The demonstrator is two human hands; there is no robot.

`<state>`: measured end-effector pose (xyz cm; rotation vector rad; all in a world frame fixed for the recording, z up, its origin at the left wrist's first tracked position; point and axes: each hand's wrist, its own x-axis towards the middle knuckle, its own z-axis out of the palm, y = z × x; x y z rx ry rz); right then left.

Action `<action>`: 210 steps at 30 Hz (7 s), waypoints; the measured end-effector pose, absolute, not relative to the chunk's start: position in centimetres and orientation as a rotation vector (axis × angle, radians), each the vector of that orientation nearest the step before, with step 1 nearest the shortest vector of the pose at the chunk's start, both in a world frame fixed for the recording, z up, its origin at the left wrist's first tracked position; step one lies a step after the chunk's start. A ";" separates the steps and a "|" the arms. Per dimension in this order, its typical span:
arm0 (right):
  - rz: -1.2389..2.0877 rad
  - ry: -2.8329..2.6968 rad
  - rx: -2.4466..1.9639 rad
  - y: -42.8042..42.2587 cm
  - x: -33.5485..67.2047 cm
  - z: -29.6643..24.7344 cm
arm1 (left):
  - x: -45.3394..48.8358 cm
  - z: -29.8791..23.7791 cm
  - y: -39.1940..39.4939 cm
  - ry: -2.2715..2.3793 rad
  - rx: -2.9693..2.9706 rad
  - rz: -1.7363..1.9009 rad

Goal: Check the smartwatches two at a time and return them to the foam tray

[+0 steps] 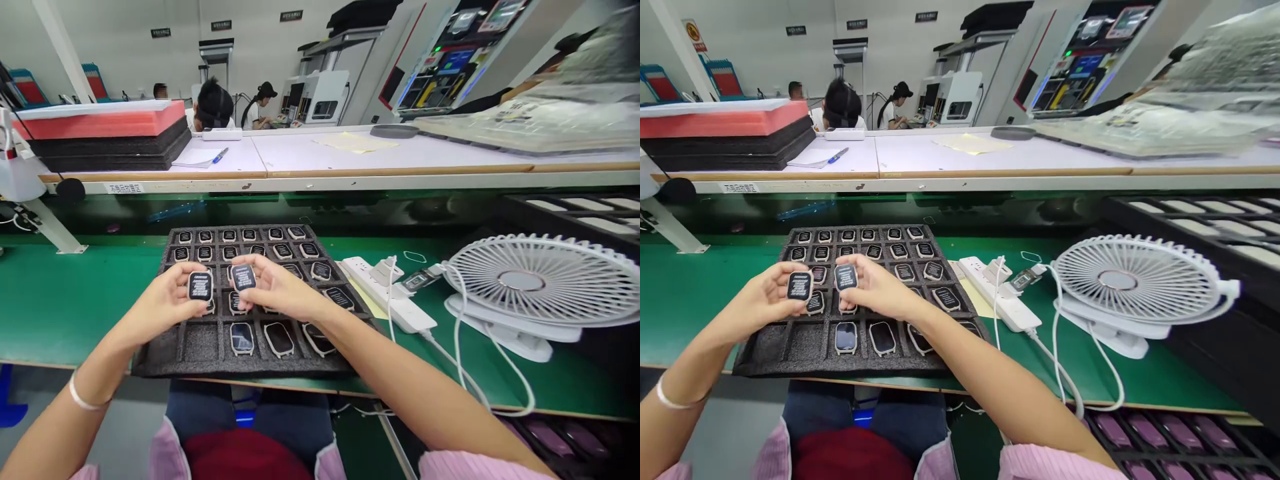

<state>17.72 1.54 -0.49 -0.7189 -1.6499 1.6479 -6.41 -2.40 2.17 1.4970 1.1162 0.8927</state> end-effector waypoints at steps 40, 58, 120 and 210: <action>-0.079 -2.402 -1.373 -6.6 21.4 -3.8 | 1.4 -2.8 -7.0 1.822 2.546 0.339; 1.853 -1.126 -0.705 4.2 20.1 2.6 | 1.4 4.8 1.3 1.086 1.421 1.095; 1.960 -1.204 -0.368 2.4 19.7 -1.2 | 1.0 1.3 -0.6 1.385 1.599 1.264; 1.672 -1.203 -0.678 3.0 19.8 -1.5 | 1.0 1.3 0.2 1.047 1.064 1.125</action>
